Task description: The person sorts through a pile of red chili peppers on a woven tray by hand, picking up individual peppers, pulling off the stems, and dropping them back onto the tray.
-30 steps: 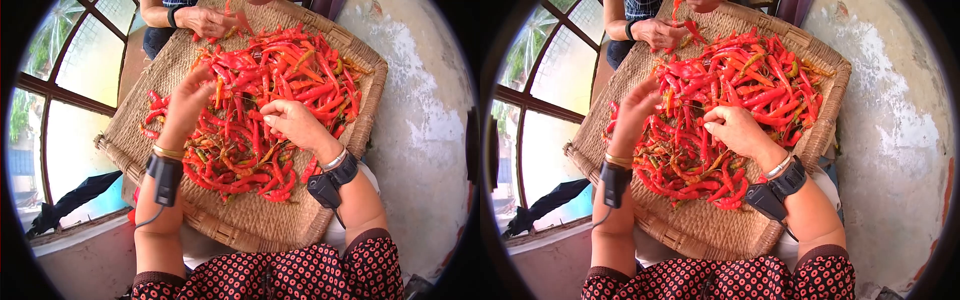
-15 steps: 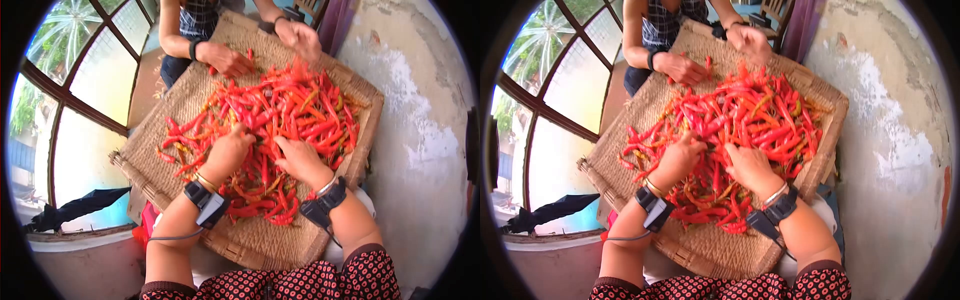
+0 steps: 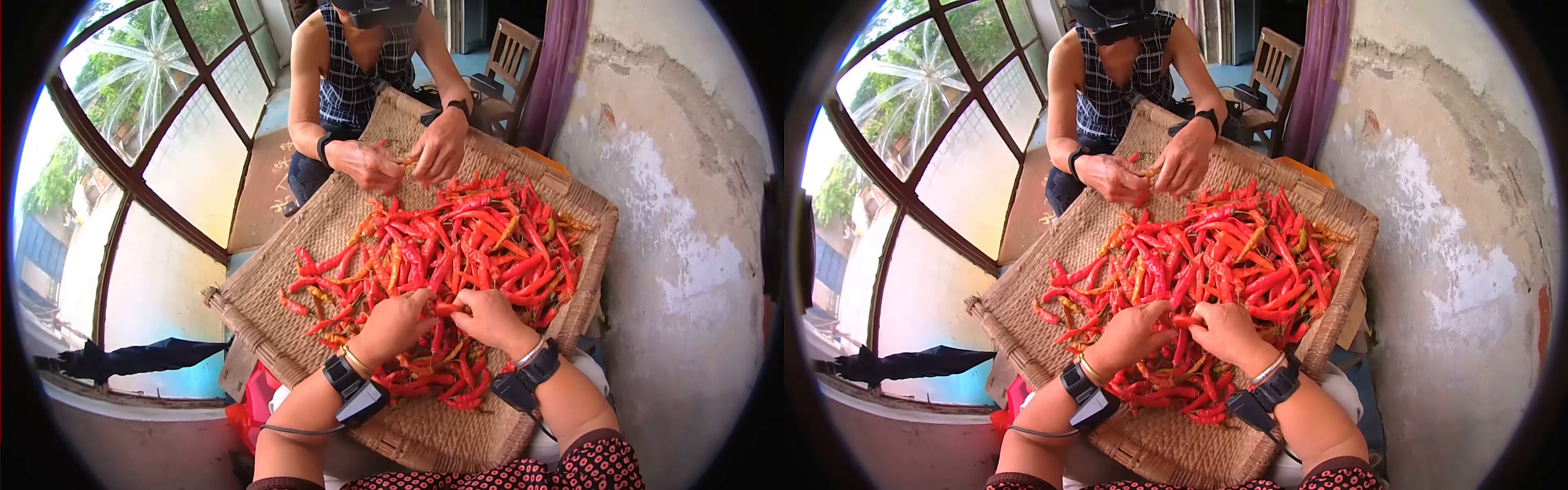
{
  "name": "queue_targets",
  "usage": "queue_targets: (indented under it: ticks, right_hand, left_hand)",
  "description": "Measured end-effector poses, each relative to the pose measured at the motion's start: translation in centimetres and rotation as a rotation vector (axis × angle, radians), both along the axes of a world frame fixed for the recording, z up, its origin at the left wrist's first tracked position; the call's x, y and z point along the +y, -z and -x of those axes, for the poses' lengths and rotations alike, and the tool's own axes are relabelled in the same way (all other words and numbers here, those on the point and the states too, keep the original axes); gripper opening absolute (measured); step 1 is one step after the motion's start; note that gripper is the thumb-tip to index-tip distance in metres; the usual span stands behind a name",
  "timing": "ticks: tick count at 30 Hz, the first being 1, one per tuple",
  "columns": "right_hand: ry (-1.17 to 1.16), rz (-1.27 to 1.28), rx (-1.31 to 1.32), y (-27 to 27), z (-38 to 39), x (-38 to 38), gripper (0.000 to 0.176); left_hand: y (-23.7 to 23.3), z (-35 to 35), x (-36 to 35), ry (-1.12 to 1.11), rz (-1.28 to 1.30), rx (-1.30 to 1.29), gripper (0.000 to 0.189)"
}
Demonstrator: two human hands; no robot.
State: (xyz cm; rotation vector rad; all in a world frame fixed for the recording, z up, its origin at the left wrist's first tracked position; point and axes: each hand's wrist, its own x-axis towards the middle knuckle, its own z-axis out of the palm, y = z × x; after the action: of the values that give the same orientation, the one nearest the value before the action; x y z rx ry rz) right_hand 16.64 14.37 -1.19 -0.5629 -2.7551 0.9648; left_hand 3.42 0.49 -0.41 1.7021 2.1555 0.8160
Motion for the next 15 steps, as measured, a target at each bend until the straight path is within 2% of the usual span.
queue_targets:
  ticks: [1,2,4,6,7,8,10,11,12,14,15]
  right_hand:
    - [-0.031,0.102,0.051,-0.1,0.1,0.0,0.017]
    - [-0.033,0.101,0.055,-0.4,0.1,0.1,0.017]
    - [-0.128,0.225,0.008,-1.5,-0.1,0.3,0.016]
    - [-0.052,0.220,0.100,-1.8,-0.4,0.8,0.016]
    - [0.006,0.080,0.165,-1.7,-0.6,1.4,0.017]
    - [0.064,-0.057,0.229,-1.5,-0.9,2.0,0.018]
    - [0.173,-0.394,0.051,-2.8,-1.9,2.5,0.021]
    - [0.205,-0.461,-0.055,-2.8,-2.3,2.7,0.024]
    - [0.199,-0.443,-0.136,-3.0,-2.7,2.8,0.024]
    - [0.133,-0.374,-0.256,-2.4,-3.4,3.3,0.026]
    - [0.132,-0.376,-0.257,-2.3,-3.5,3.1,0.026]
  left_hand:
    - [-0.1,-0.1,0.1,-0.020,0.021,-0.052,0.023]
    - [-0.1,-0.1,0.2,-0.041,0.042,-0.104,0.021]
    - [-0.3,0.1,0.3,0.010,0.002,-0.112,0.019]
    - [-1.1,0.4,0.1,-0.002,0.141,-0.416,0.023]
    - [-1.3,0.7,0.0,-0.032,0.214,-0.571,0.028]
    - [-1.2,1.2,0.1,-0.045,0.210,-0.569,0.028]
    - [-0.7,2.8,0.4,-0.137,0.214,-0.704,0.030]
    - [-0.9,3.4,0.7,-0.211,0.155,-0.819,0.028]
    - [-0.6,4.5,0.8,-0.211,0.034,-1.079,0.028]
    - [0.3,4.0,1.8,-0.424,-0.459,-1.247,0.044]
    - [0.8,4.3,1.8,-0.425,-0.462,-1.249,0.044]
